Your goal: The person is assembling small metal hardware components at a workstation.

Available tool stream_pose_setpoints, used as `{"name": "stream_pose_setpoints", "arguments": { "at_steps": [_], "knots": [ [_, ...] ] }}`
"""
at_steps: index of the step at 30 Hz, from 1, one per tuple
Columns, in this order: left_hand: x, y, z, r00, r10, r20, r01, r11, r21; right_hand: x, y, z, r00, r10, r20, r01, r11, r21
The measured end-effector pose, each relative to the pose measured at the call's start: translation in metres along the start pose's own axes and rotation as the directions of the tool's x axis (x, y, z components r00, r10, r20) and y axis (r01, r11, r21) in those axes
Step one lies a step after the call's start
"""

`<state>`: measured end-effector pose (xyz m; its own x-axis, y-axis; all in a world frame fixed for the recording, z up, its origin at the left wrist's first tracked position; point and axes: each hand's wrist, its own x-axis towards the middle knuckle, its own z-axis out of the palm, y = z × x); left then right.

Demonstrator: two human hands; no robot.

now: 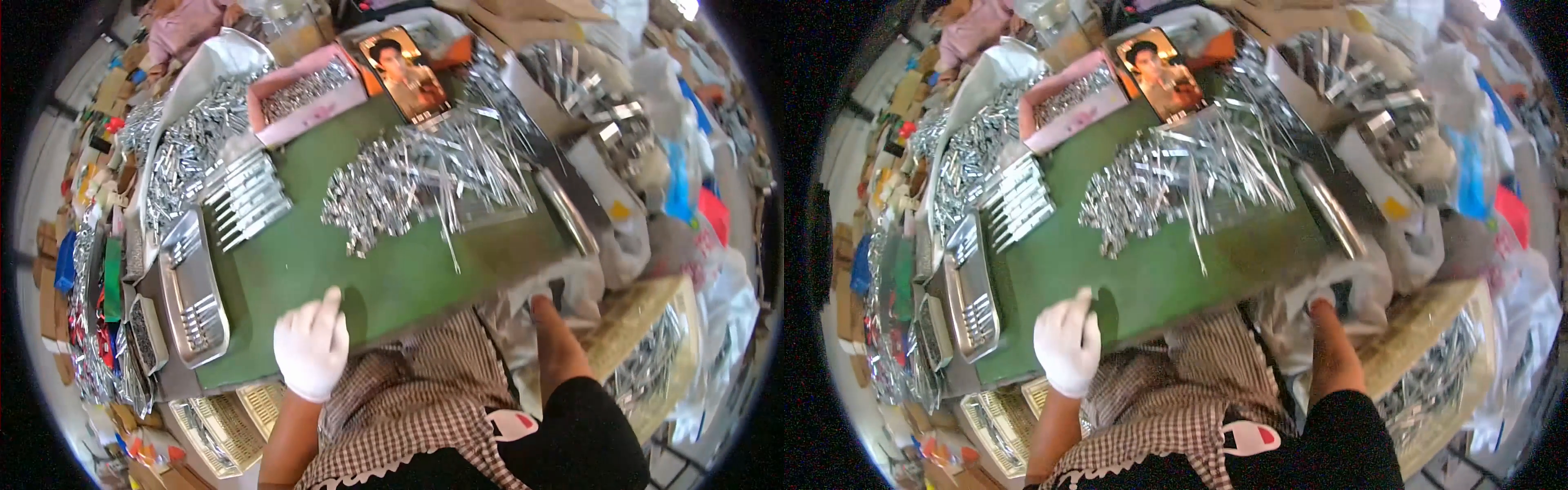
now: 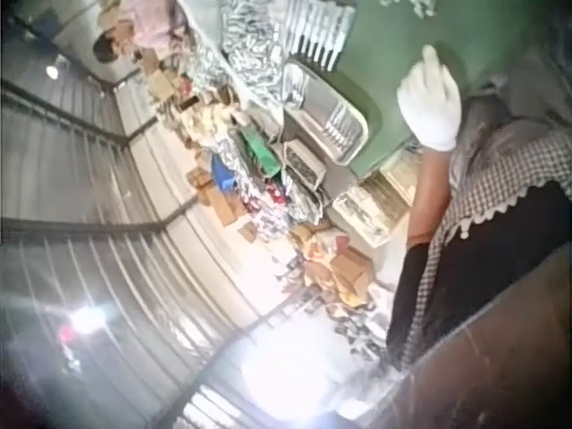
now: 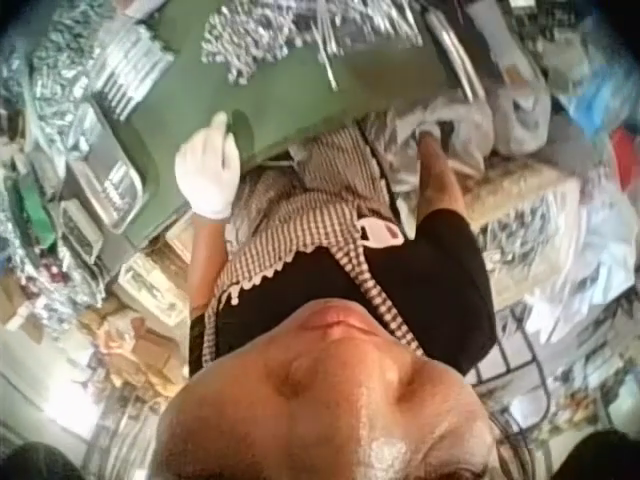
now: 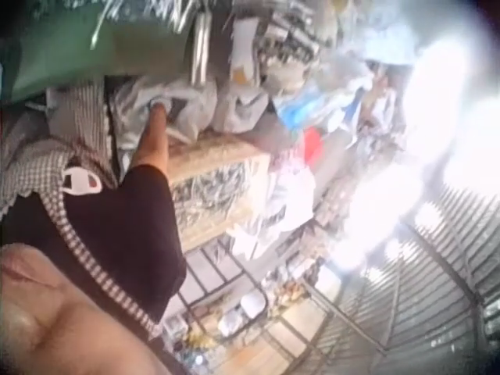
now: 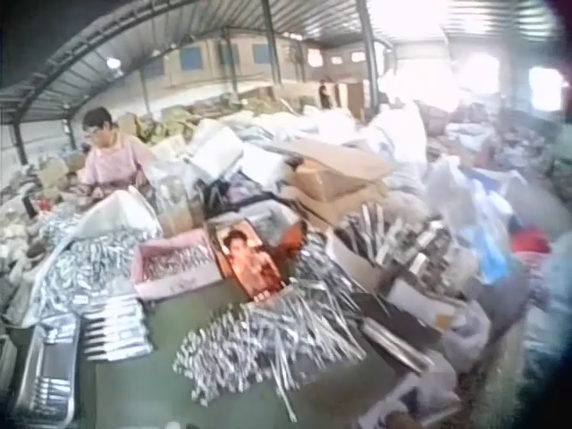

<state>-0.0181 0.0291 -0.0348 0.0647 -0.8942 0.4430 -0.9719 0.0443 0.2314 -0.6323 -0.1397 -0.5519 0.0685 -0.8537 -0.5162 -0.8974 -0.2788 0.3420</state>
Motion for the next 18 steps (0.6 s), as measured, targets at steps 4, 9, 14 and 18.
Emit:
{"name": "stream_pose_setpoints", "arguments": {
  "at_steps": [4,9,14,18],
  "knots": [
    [0.015,0.046,-0.013,0.984,-0.021,0.175,-0.018,0.976,0.219,0.036,-0.118,-0.138,0.982,-0.188,-0.003,0.187,0.974,0.131],
    [0.026,0.039,-0.007,0.987,0.015,0.162,-0.054,0.97,0.236,0.093,-0.145,-0.166,0.969,-0.233,0.088,0.222,0.968,0.117],
    [0.03,0.039,-0.005,0.978,-0.01,0.209,-0.044,0.967,0.251,0.111,-0.166,-0.176,0.941,-0.282,0.187,0.265,0.958,0.11],
    [0.03,0.038,-0.007,0.974,-0.009,0.226,-0.042,0.975,0.22,0.102,-0.156,-0.174,0.925,-0.271,0.264,0.254,0.962,0.099]
  ]
}}
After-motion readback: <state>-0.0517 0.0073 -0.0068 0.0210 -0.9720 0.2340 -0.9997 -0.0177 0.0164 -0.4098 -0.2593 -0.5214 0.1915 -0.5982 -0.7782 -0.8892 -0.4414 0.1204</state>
